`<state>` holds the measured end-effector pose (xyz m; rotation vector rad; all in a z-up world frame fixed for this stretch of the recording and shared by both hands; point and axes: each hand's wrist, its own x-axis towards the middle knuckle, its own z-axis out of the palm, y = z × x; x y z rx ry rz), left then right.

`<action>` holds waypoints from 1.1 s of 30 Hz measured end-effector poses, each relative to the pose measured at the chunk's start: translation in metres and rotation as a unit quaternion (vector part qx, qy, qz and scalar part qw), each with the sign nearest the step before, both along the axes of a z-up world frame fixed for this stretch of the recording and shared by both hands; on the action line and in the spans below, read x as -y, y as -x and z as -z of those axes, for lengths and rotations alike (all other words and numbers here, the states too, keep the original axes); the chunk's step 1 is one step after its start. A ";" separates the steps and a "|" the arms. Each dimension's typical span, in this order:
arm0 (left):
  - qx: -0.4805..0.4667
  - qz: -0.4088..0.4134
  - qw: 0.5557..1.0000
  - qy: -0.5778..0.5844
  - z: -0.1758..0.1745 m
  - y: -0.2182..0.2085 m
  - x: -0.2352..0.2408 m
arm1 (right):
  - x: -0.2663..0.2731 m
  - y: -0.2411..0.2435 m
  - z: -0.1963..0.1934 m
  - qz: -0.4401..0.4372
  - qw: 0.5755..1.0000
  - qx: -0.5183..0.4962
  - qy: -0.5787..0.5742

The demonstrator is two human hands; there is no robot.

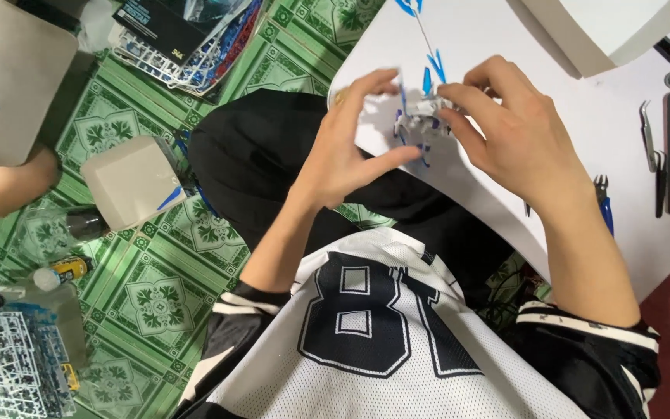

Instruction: The person assembles a white and blue model kit by hand, attaching multiple translucent blue wing-like parts to the body. They rotate the model to access different attachment points and press parts into place without using tools.

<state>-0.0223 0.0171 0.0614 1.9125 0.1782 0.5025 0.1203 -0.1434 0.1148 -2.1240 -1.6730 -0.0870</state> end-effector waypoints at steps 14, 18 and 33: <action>0.017 0.066 0.996 0.059 0.022 -0.043 -0.004 | -0.003 -0.002 0.010 0.001 0.995 -0.081 -0.061; 0.033 0.062 0.994 0.080 0.020 -0.048 -0.005 | -0.004 -0.004 0.008 -0.002 0.993 -0.090 -0.075; 0.043 0.035 0.962 0.268 0.040 -0.066 0.011 | 0.020 0.022 0.099 0.161 0.880 -0.375 -0.242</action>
